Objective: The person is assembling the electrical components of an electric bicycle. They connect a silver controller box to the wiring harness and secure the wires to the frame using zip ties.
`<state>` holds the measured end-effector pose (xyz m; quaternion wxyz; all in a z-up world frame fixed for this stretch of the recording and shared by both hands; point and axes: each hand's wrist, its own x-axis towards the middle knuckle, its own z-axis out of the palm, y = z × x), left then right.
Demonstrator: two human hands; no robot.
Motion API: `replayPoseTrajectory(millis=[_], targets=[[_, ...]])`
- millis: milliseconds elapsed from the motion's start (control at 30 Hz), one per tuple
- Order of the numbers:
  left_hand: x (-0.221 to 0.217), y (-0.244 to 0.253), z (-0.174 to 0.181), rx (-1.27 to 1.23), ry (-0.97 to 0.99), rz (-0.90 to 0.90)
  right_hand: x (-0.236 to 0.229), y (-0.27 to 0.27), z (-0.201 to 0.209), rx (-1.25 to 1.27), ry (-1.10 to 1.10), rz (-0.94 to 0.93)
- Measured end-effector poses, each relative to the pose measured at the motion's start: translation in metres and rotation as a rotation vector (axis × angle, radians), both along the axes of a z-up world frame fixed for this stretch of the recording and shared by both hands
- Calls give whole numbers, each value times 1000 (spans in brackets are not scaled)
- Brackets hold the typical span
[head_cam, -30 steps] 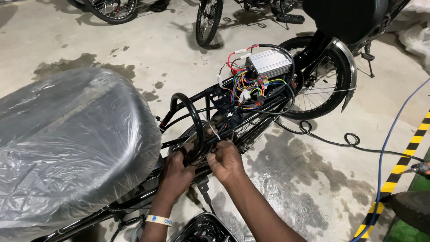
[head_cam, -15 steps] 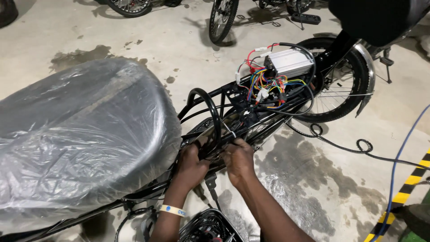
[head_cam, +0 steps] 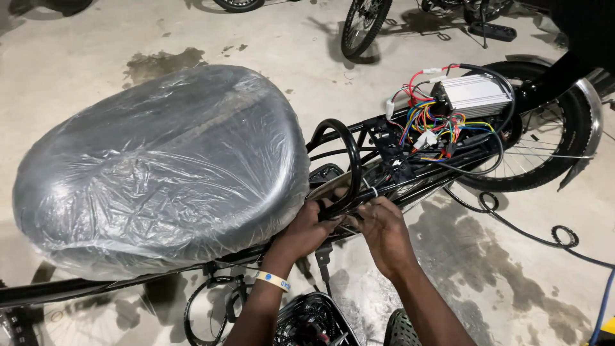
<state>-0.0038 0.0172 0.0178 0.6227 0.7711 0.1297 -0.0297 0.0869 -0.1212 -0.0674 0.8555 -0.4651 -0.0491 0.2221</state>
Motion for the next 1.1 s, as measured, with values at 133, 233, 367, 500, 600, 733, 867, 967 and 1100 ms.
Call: replayPoseTrajectory(millis=[133, 233, 367, 500, 600, 733, 867, 967, 1100], targets=[[3, -6, 9, 8, 6, 3, 8, -2, -19, -23, -115, 35], [3, -7, 8, 21, -22, 18, 7, -3, -20, -13, -115, 46], [7, -3, 2, 55, -35, 36, 10, -2, -28, 45, -72, 57], [2, 3, -15, 15, -40, 30, -3, 0, 1, 66, -52, 75], [-5, 7, -17, 63, -20, -16, -7, 3, 6, 40, -70, 86], [-17, 7, -15, 267, 80, -91, 7, -5, -13, -173, -136, 142], [-19, 4, -24, 254, 48, -95, -43, -3, 50, -514, -215, 225], [-28, 2, -24, 244, -4, -72, -40, -6, 30, -434, -278, 181], [-19, 14, -51, 240, -97, -70, -40, -7, 26, -227, -162, 149]])
